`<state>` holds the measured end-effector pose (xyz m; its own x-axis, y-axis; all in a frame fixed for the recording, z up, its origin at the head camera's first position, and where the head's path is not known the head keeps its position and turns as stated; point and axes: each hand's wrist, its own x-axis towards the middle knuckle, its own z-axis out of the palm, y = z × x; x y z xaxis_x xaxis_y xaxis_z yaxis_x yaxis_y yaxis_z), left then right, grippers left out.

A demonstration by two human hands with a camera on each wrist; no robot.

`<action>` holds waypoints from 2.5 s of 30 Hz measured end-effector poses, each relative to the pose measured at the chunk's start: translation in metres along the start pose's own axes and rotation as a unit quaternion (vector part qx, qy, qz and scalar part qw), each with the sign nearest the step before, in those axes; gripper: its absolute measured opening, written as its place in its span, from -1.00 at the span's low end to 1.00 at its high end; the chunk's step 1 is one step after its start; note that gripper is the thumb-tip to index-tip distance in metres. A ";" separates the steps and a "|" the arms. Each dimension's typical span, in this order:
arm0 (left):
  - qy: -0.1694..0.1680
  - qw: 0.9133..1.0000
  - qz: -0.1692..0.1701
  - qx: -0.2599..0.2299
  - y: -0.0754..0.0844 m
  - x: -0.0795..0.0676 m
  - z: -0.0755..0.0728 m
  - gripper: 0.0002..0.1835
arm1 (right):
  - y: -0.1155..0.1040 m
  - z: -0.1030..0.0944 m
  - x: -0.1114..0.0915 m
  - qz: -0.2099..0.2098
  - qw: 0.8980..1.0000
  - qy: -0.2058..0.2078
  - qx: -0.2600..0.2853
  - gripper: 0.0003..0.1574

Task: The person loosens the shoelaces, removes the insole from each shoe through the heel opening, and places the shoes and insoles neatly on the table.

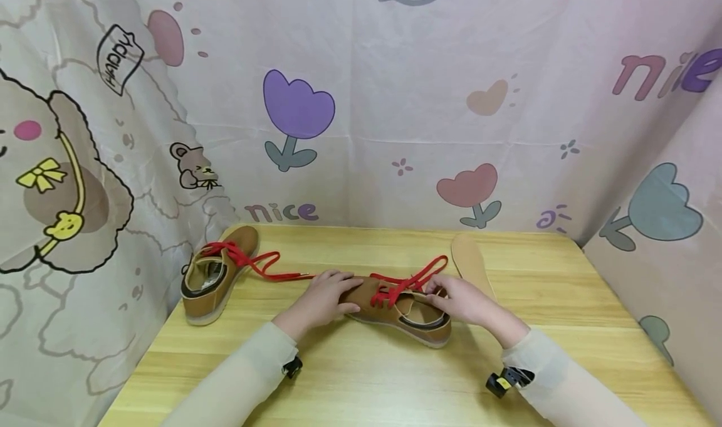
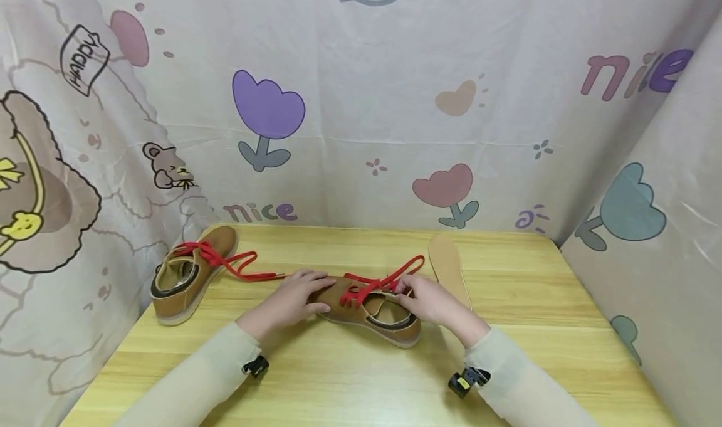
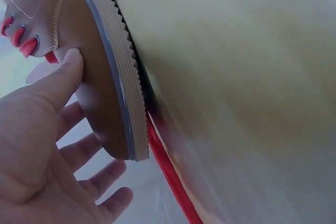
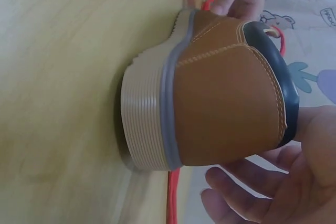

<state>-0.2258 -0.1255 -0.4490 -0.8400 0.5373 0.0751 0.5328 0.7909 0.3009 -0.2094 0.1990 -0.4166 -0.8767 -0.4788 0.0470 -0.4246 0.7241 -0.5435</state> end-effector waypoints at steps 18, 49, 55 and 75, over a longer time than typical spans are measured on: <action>0.055 0.996 -0.054 0.041 0.012 -0.004 0.001 -0.35 | -0.002 -0.009 0.001 0.018 0.999 0.031 -0.021 -0.90; 0.060 0.979 -0.197 -0.008 0.030 0.024 0.012 -0.27 | 0.000 0.007 0.003 -0.006 0.995 0.030 -0.090 -0.77; 0.055 0.983 -0.174 -0.035 0.022 0.041 0.013 -0.28 | -0.001 0.010 0.002 -0.015 0.994 0.043 -0.099 -0.79; 0.055 0.984 -0.142 -0.092 0.010 0.058 0.017 -0.36 | -0.011 0.014 -0.001 0.022 0.994 0.058 -0.093 -0.75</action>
<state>-0.2668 -0.0813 -0.4581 -0.9636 0.2601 0.0619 0.2563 0.8325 0.4912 -0.2003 0.1842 -0.4224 -0.9108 -0.3921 0.1291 -0.4105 0.8272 -0.3837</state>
